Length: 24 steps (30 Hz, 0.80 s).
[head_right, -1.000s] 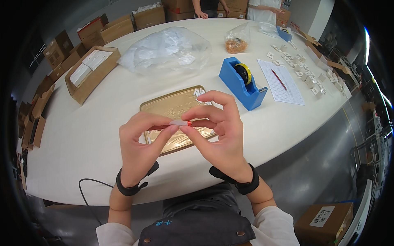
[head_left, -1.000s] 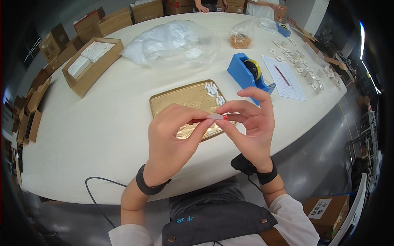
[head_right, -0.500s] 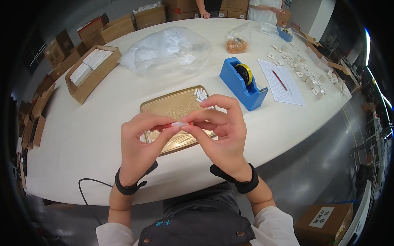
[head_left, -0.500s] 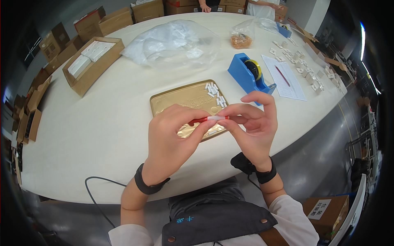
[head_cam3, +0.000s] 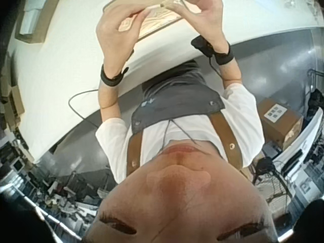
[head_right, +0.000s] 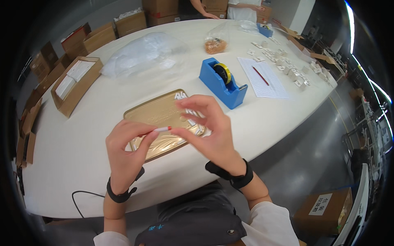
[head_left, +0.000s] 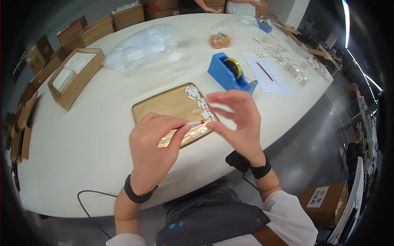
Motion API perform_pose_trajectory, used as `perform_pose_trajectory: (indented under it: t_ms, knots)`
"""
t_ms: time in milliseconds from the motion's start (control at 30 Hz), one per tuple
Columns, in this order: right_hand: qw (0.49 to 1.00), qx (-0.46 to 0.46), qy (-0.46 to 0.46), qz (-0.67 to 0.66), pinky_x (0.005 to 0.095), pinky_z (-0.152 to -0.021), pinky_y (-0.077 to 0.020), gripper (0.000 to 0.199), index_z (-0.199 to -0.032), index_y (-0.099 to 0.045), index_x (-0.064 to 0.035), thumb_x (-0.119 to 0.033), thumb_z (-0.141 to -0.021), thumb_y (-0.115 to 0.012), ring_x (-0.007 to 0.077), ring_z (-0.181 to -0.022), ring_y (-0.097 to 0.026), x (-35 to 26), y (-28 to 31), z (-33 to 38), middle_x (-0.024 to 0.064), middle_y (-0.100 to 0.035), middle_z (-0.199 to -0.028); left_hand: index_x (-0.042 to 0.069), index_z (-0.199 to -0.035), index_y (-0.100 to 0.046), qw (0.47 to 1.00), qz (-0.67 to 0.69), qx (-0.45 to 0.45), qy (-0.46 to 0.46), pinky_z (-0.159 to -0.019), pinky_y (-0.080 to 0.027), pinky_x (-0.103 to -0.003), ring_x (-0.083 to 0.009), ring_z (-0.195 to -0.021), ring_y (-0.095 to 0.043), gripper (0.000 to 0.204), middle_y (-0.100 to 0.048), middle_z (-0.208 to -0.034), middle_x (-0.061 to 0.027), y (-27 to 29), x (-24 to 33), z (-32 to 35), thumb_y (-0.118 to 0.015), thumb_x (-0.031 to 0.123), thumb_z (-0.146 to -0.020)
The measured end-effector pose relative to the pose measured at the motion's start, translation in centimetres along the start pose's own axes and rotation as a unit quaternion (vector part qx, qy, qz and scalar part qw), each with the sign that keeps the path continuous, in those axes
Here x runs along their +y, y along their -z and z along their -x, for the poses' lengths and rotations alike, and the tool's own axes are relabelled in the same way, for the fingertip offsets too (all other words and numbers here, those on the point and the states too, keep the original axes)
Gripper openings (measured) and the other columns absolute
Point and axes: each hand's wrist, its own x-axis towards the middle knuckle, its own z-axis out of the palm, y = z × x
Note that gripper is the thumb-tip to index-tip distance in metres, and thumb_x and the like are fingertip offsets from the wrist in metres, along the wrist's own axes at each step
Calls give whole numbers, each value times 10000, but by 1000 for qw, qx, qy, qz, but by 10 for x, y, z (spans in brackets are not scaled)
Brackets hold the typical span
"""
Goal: The recorder is seen assembling small white components onto red pens and using tape to secure or mark them.
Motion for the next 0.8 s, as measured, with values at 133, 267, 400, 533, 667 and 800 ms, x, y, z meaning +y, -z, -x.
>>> perform_pose_trajectory:
  t_ms: [133,267,400,533,667,800]
  knots:
    - [977,70,6,199,293,-853,-480,115,-877,-617,11,9,-770,-659,153,-882,-617,34,87,-26,66,-641,-880,45,-751,-668,1000,-21,15,-8,-590,-447,-302,-222,-648,-584,95,-654,-714,-61,2,0,-1,-707,-2,-678]
    - [942,46,-22,332,289,-777,-484,89,-849,-646,-3,-72,-793,-646,141,-824,-619,88,171,-49,62,-661,-830,45,-749,-666,1000,-15,10,-8,-591,-444,-299,-220,-646,-581,95,-653,-710,-56,0,4,-3,-706,-4,-679]
    - [913,-34,-114,390,296,-726,-484,135,-865,-662,-27,-138,-789,-664,153,-778,-624,120,194,-58,53,-669,-813,18,-779,-679,1000,4,0,12,-600,-413,-268,-165,-645,-522,99,-656,-727,-58,-1,2,0,-691,-33,-694]
    - [918,-84,-144,360,268,-714,-480,159,-865,-666,-32,-177,-799,-665,149,-776,-620,134,204,-63,44,-665,-790,15,-780,-677,1000,12,5,15,-602,-413,-266,-163,-645,-525,98,-654,-725,-59,1,0,0,-692,-31,-695]
    - [921,-118,-166,333,268,-720,-482,163,-859,-666,-35,-185,-796,-674,152,-770,-620,134,206,-68,37,-660,-807,14,-782,-676,1000,13,5,12,-603,-414,-264,-163,-645,-526,102,-653,-723,-61,0,-2,0,-693,-33,-693]
    - [914,-141,-217,313,260,-720,-470,151,-845,-668,-36,-171,-780,-684,148,-780,-614,133,207,-75,42,-659,-832,12,-783,-675,1000,16,2,9,-603,-414,-263,-163,-645,-528,106,-652,-725,-61,-1,-3,-1,-694,-36,-691]
